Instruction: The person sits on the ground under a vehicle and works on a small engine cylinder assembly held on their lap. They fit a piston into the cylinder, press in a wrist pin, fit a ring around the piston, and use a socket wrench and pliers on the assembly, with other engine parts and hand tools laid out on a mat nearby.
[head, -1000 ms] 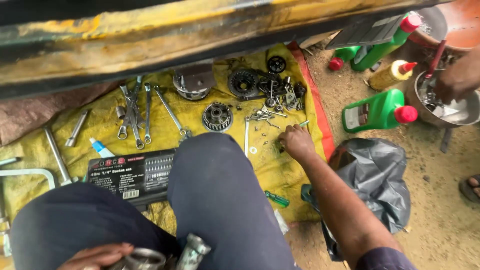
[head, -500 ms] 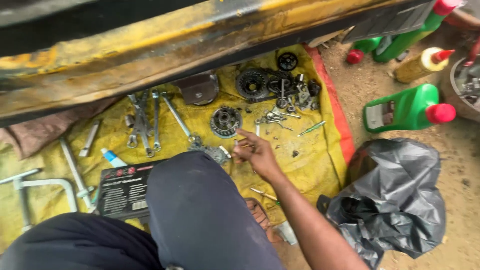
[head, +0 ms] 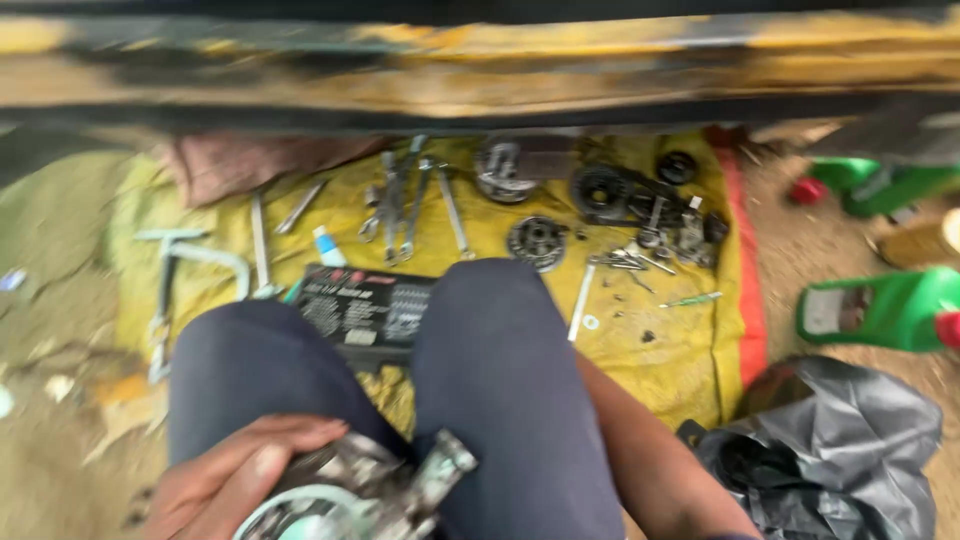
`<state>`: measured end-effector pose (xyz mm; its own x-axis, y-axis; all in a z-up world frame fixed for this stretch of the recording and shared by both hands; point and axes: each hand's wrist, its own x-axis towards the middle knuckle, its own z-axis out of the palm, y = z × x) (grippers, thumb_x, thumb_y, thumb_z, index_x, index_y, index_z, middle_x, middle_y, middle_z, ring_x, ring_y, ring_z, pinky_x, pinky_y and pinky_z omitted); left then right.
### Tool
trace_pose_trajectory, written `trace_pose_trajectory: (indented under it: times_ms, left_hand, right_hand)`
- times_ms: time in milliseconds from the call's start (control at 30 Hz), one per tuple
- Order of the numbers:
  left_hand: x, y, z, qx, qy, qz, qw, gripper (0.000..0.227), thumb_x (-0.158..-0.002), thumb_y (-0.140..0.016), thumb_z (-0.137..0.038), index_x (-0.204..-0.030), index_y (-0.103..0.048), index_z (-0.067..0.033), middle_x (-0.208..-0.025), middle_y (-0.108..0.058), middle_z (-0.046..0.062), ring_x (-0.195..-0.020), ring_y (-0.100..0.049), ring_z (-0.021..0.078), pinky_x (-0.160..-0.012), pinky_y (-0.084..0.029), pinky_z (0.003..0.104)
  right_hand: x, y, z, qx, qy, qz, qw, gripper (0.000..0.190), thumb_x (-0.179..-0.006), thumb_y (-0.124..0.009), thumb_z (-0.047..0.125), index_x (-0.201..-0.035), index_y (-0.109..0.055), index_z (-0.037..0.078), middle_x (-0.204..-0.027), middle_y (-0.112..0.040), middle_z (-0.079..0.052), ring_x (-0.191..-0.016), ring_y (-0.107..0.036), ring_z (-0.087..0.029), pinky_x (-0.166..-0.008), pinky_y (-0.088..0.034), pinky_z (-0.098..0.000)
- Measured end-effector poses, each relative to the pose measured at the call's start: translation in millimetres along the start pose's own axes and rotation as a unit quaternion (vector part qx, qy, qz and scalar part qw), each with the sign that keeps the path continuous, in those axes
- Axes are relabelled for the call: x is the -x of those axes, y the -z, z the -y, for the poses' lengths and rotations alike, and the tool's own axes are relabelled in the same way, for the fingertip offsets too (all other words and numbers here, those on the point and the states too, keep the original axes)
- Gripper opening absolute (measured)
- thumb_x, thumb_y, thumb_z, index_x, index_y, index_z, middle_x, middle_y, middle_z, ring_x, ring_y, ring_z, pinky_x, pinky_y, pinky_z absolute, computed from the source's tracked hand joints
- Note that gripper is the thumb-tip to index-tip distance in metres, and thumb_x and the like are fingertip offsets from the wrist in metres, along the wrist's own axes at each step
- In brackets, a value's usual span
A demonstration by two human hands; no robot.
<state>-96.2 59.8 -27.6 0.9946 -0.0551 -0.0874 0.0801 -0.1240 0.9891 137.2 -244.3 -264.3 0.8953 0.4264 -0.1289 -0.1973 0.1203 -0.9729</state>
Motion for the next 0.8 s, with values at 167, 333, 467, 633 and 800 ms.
trace_pose_trajectory:
  times_ms: [167,333,467,633,800]
  left_hand:
    - [6,-30,-41,0.095,0.004,-0.051,0.994,0.039,-0.104,-0.053,-0.017,-0.114,-0.076,0.0135,-0.124,-0.070,0.027,-0.126,-0.069,0.0356,-0.110,-0.047,0.045]
    - [2,-38,-45,0.117,-0.002,-0.046,0.992,0.039,-0.104,-0.054,-0.019,-0.112,-0.076,0.0127,-0.124,-0.069,0.027,-0.123,-0.069,0.0348,-0.108,-0.050,0.044]
    - [-6,-33,-43,0.098,-0.008,-0.014,0.995,0.040,-0.103,-0.053,-0.019,-0.112,-0.077,0.0123,-0.125,-0.069,0.027,-0.124,-0.070,0.0346,-0.107,-0.050,0.043]
    - [-8,-36,-39,0.121,0.030,0.002,0.992,0.043,-0.103,-0.051,-0.021,-0.110,-0.077,0.0130,-0.127,-0.068,0.028,-0.126,-0.068,0.0358,-0.107,-0.049,0.046]
    - [4,-32,-16,0.012,-0.019,-0.018,1.000,0.051,-0.105,-0.049,-0.032,-0.115,-0.079,0.0088,-0.132,-0.068,0.026,-0.133,-0.060,0.0376,-0.116,-0.044,0.049]
  right_hand:
    - [42,44,34,-0.098,-0.091,-0.065,0.989,0.037,-0.099,-0.055,0.023,-0.120,-0.067,-0.006,-0.099,-0.076,-0.013,-0.082,-0.073,-0.022,-0.076,-0.059,-0.0403]
    - [110,78,24,0.186,-0.139,-0.187,0.954,0.027,-0.096,-0.064,0.015,-0.117,-0.064,-0.002,-0.103,-0.075,-0.016,-0.091,-0.073,-0.024,-0.080,-0.060,-0.0414]
    - [177,41,90,-0.197,-0.214,-0.236,0.927,0.035,-0.097,-0.049,0.003,-0.130,-0.059,-0.004,-0.112,-0.076,-0.017,-0.097,-0.074,-0.028,-0.086,-0.060,-0.0424]
    - [207,118,-61,0.200,-0.091,-0.337,0.915,0.047,-0.087,-0.045,-0.006,-0.132,-0.060,-0.002,-0.119,-0.071,-0.016,-0.104,-0.069,-0.024,-0.090,-0.054,-0.0366]
    - [185,72,-4,-0.076,-0.095,-0.221,0.968,0.018,-0.098,-0.059,0.006,-0.104,-0.071,-0.007,-0.090,-0.074,-0.017,-0.073,-0.068,-0.023,-0.065,-0.057,-0.0349]
